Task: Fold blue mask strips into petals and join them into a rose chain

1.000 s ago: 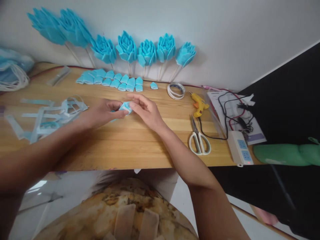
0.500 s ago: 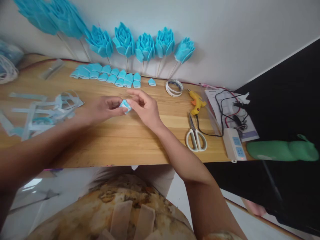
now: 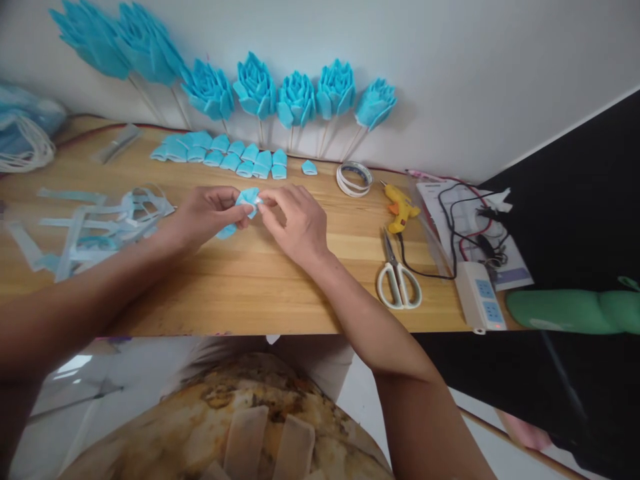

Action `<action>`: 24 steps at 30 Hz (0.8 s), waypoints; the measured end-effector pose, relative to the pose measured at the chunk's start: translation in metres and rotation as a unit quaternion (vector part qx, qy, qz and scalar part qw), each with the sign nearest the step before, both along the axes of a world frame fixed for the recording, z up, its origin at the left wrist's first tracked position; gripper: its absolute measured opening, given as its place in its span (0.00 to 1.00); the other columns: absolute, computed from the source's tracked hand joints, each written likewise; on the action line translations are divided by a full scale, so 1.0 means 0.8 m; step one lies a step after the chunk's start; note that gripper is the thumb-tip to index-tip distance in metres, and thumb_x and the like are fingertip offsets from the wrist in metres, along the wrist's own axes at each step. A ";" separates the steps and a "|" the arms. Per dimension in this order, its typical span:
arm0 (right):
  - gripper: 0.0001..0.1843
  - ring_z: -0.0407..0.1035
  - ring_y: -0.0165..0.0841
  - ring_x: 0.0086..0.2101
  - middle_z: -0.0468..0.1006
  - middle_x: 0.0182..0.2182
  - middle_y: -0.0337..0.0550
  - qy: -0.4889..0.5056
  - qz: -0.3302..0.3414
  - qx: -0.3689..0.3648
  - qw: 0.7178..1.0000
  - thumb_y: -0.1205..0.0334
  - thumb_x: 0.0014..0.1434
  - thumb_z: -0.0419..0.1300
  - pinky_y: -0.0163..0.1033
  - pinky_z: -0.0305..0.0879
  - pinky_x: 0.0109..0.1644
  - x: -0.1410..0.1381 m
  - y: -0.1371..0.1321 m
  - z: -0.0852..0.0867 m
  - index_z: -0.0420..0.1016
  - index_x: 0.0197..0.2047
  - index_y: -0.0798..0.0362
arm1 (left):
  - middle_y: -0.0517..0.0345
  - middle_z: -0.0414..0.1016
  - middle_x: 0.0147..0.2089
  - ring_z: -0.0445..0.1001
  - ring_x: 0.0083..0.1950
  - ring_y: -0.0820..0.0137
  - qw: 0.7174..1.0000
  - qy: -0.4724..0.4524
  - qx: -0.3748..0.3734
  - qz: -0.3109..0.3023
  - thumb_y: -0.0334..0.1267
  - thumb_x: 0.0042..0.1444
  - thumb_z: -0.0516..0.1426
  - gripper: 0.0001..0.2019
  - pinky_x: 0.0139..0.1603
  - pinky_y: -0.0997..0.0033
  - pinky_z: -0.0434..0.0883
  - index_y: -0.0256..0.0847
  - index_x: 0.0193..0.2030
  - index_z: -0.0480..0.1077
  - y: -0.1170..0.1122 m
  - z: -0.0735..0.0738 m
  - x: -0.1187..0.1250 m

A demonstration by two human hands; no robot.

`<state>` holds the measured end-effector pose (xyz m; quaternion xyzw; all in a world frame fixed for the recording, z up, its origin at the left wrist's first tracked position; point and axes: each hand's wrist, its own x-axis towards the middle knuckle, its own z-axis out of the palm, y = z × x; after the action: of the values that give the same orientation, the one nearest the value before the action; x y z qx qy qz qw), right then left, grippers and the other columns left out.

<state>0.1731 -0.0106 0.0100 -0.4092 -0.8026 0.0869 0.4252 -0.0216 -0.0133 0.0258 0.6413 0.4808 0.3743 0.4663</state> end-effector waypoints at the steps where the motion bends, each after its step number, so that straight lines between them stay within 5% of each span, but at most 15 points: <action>1: 0.06 0.74 0.36 0.39 0.83 0.37 0.42 -0.011 -0.003 -0.005 1.000 0.60 0.67 0.59 0.45 0.68 0.47 0.000 0.000 -0.001 0.78 0.42 0.48 | 0.60 0.75 0.25 0.72 0.28 0.74 1.000 0.000 0.004 -0.006 0.41 0.58 0.61 0.12 0.31 0.74 0.66 0.39 0.26 0.70 0.000 -0.001 0.000; 24: 0.11 0.74 0.35 0.37 0.84 0.35 0.42 -0.036 0.007 -0.007 0.999 0.61 0.69 0.57 0.43 0.66 0.46 0.001 0.005 -0.007 0.81 0.37 0.48 | 0.60 0.75 0.24 0.69 0.27 0.75 1.000 0.005 0.017 -0.015 0.50 0.55 0.65 0.16 0.29 0.75 0.64 0.39 0.27 0.73 0.001 -0.002 -0.003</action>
<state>0.1737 -0.0067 0.0042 -0.4093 -0.8198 0.0805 0.3924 -0.0241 -0.0125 0.0240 0.6581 0.4671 0.3725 0.4581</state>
